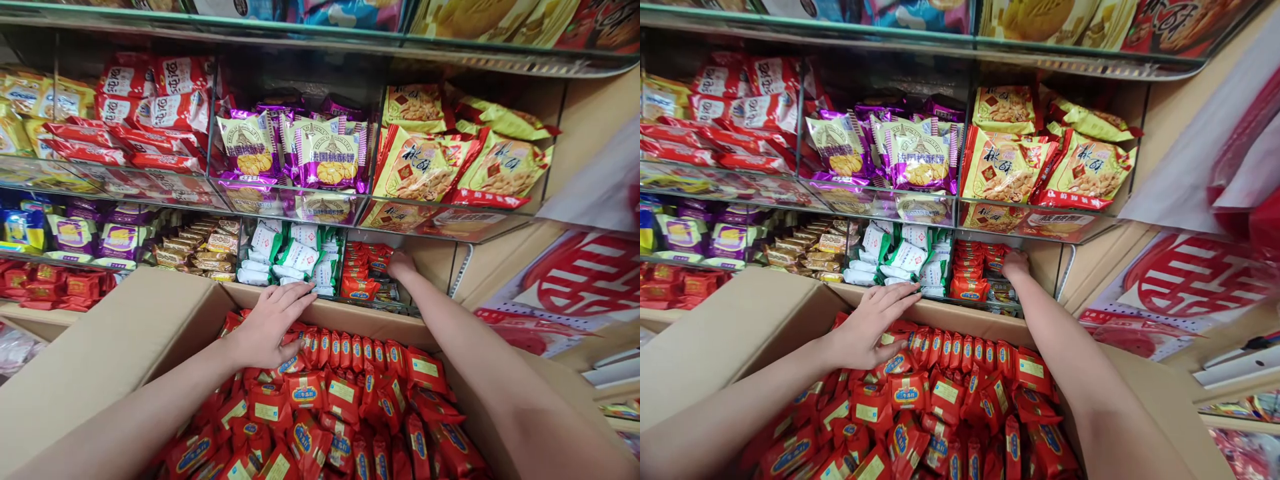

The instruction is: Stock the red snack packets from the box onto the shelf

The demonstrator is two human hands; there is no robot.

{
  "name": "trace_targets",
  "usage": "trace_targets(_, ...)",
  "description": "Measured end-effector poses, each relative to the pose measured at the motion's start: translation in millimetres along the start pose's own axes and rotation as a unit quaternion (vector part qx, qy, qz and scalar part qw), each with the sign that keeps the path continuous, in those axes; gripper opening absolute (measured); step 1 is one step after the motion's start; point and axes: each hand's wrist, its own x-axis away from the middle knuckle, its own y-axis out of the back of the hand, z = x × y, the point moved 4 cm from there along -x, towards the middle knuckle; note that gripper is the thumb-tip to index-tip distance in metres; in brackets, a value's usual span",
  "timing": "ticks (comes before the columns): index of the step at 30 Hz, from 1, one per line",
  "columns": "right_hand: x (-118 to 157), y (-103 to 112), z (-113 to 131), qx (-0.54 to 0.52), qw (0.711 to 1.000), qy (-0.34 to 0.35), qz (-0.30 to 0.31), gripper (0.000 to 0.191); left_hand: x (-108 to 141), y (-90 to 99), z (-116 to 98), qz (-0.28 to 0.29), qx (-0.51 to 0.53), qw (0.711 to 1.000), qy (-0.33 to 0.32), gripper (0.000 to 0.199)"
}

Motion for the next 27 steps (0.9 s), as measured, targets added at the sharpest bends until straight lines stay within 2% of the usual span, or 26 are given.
trace_targets(4, 0.6, 12.1, -4.1, 0.053, 0.997, -0.031, -0.038, 0.036, 0.6, -0.2, 0.0, 0.000, -0.001, 1.000, -0.002, 0.072)
trace_targets(12, 2.3, 16.5, -3.3, 0.116, 0.993, -0.018, -0.018, 0.036, 1.0, -1.4, -0.1, 0.002, -0.002, 1.000, -0.002, 0.075)
trace_targets(18, 8.7, 20.5, -3.6, 0.154, 0.988, -0.022, -0.006, 0.029, 1.5, -3.0, 0.3, -0.001, 0.001, 1.000, -0.008, 0.071)
trace_targets(27, 12.1, 17.7, -1.0, 0.197, 0.979, -0.046, -0.002, 0.035, 3.2, -3.3, 1.1, -0.004, 0.005, 1.000, -0.008, 0.070)
